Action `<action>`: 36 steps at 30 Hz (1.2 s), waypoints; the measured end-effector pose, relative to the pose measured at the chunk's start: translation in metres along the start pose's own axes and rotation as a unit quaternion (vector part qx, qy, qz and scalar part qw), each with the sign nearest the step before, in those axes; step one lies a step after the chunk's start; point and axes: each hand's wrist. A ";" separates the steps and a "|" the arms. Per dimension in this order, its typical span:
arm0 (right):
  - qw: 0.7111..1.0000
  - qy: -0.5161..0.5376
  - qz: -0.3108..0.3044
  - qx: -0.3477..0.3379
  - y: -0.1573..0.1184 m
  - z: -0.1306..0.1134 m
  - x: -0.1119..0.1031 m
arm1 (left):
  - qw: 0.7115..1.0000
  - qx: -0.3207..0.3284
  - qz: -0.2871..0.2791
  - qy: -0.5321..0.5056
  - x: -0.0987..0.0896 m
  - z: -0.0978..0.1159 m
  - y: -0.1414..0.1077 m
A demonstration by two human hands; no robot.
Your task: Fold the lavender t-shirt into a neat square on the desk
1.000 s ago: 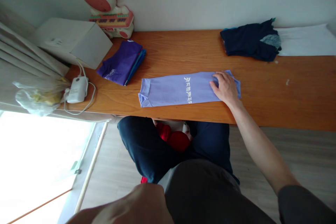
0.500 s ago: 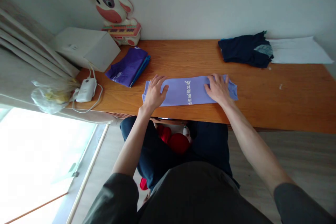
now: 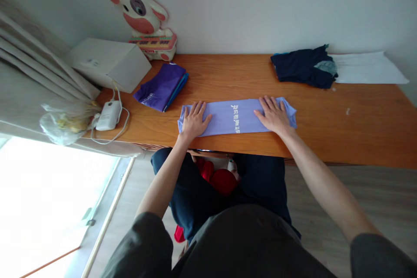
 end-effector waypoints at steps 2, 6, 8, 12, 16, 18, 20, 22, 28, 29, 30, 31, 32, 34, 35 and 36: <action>1.000 -0.016 -0.005 0.018 -0.012 0.023 -0.006 | 1.000 -0.008 0.009 0.003 0.000 -0.008 -0.003; 0.999 -0.022 -0.017 0.016 -0.023 0.039 -0.013 | 1.000 0.006 0.022 -0.018 0.004 -0.017 -0.010; 0.999 -0.020 -0.026 0.024 -0.019 0.031 -0.016 | 0.999 0.016 0.026 -0.037 0.007 -0.018 -0.012; 1.000 -0.002 0.018 -0.020 0.008 -0.029 -0.014 | 0.997 0.012 0.026 -0.069 0.007 -0.019 -0.013; 0.981 0.084 0.022 -0.174 0.038 -0.119 0.009 | 0.996 0.006 0.011 -0.087 0.002 -0.019 -0.013; 0.975 0.105 0.006 -0.198 0.047 -0.143 0.021 | 0.996 0.005 0.012 -0.085 0.001 -0.020 -0.014; 0.978 0.100 0.009 -0.184 0.047 -0.144 0.029 | 0.996 0.002 0.019 -0.087 0.002 -0.022 -0.014; 0.984 0.080 0.023 -0.156 0.040 -0.124 0.029 | 0.995 -0.001 0.027 -0.095 0.003 -0.024 -0.014; 0.996 0.027 0.048 -0.068 0.001 -0.047 0.011 | 0.989 -0.025 0.042 -0.138 0.009 -0.034 -0.013; 0.997 0.024 0.048 -0.060 -0.004 -0.040 0.009 | 0.988 -0.031 0.038 -0.145 0.009 -0.035 -0.013; 0.997 0.021 0.046 -0.057 -0.007 -0.037 0.008 | 0.988 -0.033 0.035 -0.147 0.009 -0.037 -0.014; 0.997 0.019 0.043 -0.057 -0.009 -0.035 0.008 | 0.988 -0.032 0.034 -0.146 0.009 -0.039 -0.016; 0.997 0.017 0.040 -0.059 -0.010 -0.034 0.008 | 0.989 -0.029 0.035 -0.143 0.008 -0.041 -0.017; 0.997 0.012 0.033 -0.067 -0.011 -0.036 0.009 | 0.989 -0.019 0.040 -0.139 0.007 -0.047 -0.020; 0.997 0.009 0.030 -0.071 -0.012 -0.037 0.009 | 0.989 -0.018 0.042 -0.141 0.005 -0.051 -0.021; 0.997 0.008 0.028 -0.076 -0.012 -0.038 0.010 | 0.988 -0.021 0.043 -0.145 0.004 -0.055 -0.022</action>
Point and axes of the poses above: each hand's wrist, its own y-axis towards the middle knuckle, its own x-axis out of the palm, z = x × y, and after that the axes turned 12 degrees about -x, right-handed
